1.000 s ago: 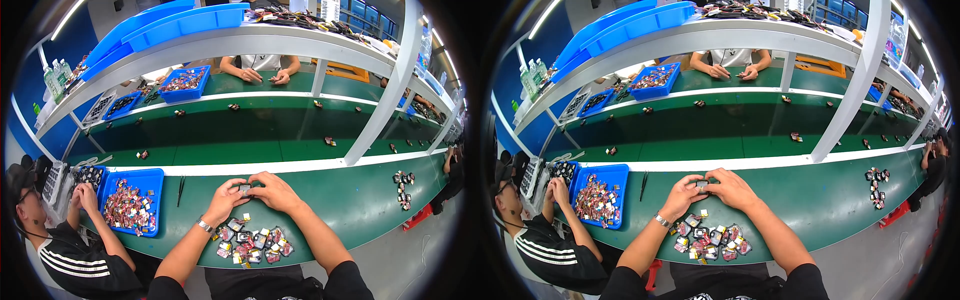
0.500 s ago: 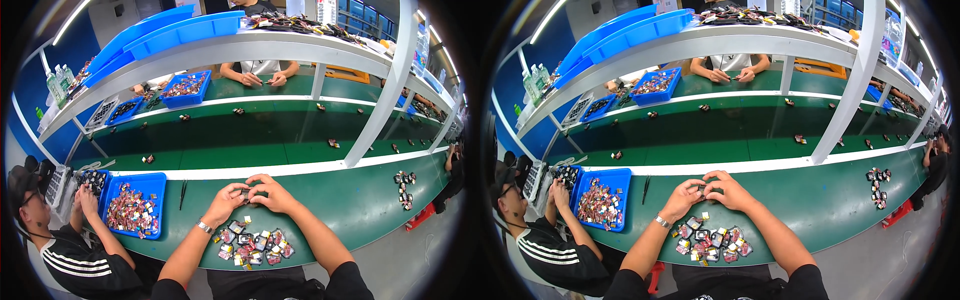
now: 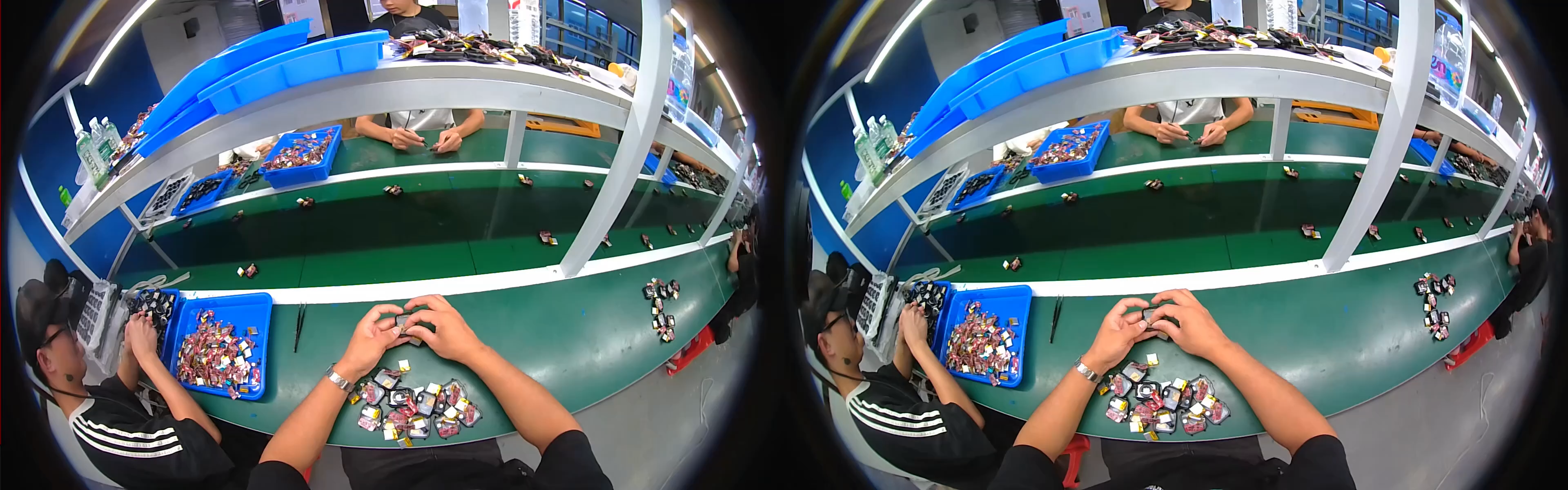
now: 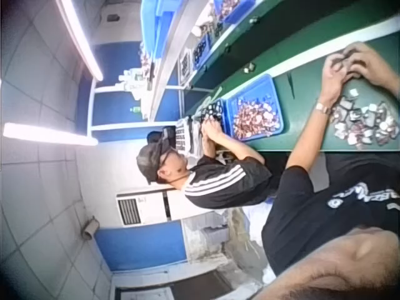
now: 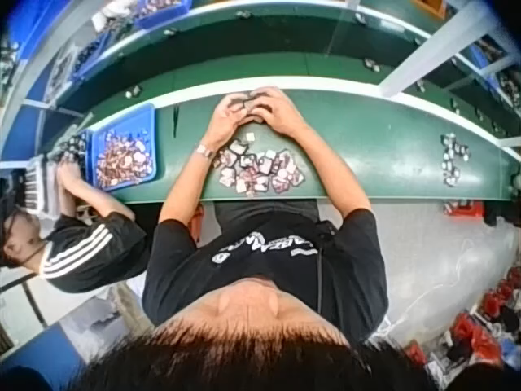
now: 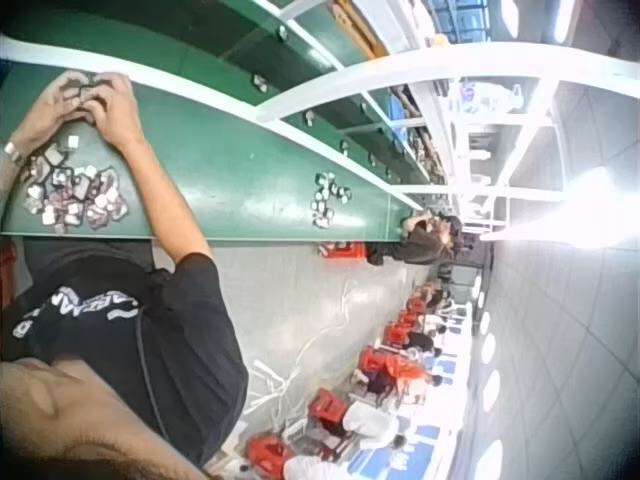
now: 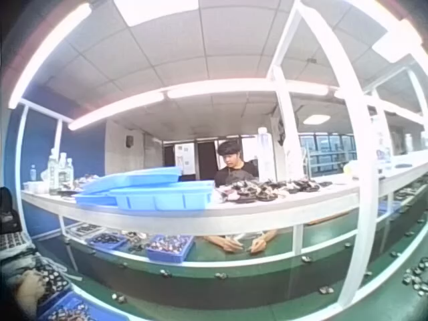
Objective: Sorting and inspecting small electronic or mechanical parts on an industrial assembly line.
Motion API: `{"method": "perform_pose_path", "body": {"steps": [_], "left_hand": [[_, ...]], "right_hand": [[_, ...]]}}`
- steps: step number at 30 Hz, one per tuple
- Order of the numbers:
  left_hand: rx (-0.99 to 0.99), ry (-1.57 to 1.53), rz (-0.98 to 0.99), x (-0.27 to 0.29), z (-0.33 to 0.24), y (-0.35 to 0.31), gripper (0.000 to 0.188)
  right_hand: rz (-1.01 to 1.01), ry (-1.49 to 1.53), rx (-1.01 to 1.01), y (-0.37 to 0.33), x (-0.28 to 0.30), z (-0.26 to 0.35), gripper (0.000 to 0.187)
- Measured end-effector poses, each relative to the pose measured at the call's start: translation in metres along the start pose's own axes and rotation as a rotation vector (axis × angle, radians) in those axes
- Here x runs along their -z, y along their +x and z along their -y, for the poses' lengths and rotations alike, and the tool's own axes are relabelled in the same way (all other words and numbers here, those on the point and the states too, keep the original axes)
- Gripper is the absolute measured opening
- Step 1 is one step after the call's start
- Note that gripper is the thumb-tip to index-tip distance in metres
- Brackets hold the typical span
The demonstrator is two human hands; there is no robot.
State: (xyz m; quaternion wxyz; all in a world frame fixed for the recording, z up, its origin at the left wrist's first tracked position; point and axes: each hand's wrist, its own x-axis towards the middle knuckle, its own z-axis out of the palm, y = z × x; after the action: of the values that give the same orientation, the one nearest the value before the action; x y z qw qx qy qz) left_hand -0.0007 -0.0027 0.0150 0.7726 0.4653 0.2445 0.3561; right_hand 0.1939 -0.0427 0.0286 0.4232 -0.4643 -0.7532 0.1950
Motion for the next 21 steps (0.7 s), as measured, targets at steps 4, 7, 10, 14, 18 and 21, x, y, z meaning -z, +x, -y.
{"method": "perform_pose_path", "body": {"steps": [4, 7, 10, 14, 18, 21], "left_hand": [[-0.030, 0.080, 0.045, 0.009, 0.003, 0.000, 0.021], [-0.032, 0.139, 0.043, 0.008, 0.002, 0.001, 0.014], [-0.053, 0.157, 0.063, 0.014, 0.005, 0.000, 0.012], [0.012, 0.120, 0.061, 0.017, 0.005, 0.000, 0.012], [0.017, 0.137, 0.039, 0.012, 0.007, 0.000, 0.016], [0.004, 0.075, 0.000, -0.001, 0.004, 0.001, 0.026]], "right_hand": [[0.012, 0.196, -0.082, 0.000, -0.003, -0.007, 0.010], [0.027, 0.243, -0.119, -0.001, -0.005, -0.014, 0.010], [0.044, 0.305, -0.159, 0.000, -0.006, -0.012, 0.011], [0.095, 0.423, -0.229, -0.001, -0.004, -0.005, 0.011], [0.056, 0.450, -0.266, -0.004, -0.009, -0.006, 0.012], [-0.130, 0.081, -0.113, -0.008, -0.013, -0.001, 0.012]]}}
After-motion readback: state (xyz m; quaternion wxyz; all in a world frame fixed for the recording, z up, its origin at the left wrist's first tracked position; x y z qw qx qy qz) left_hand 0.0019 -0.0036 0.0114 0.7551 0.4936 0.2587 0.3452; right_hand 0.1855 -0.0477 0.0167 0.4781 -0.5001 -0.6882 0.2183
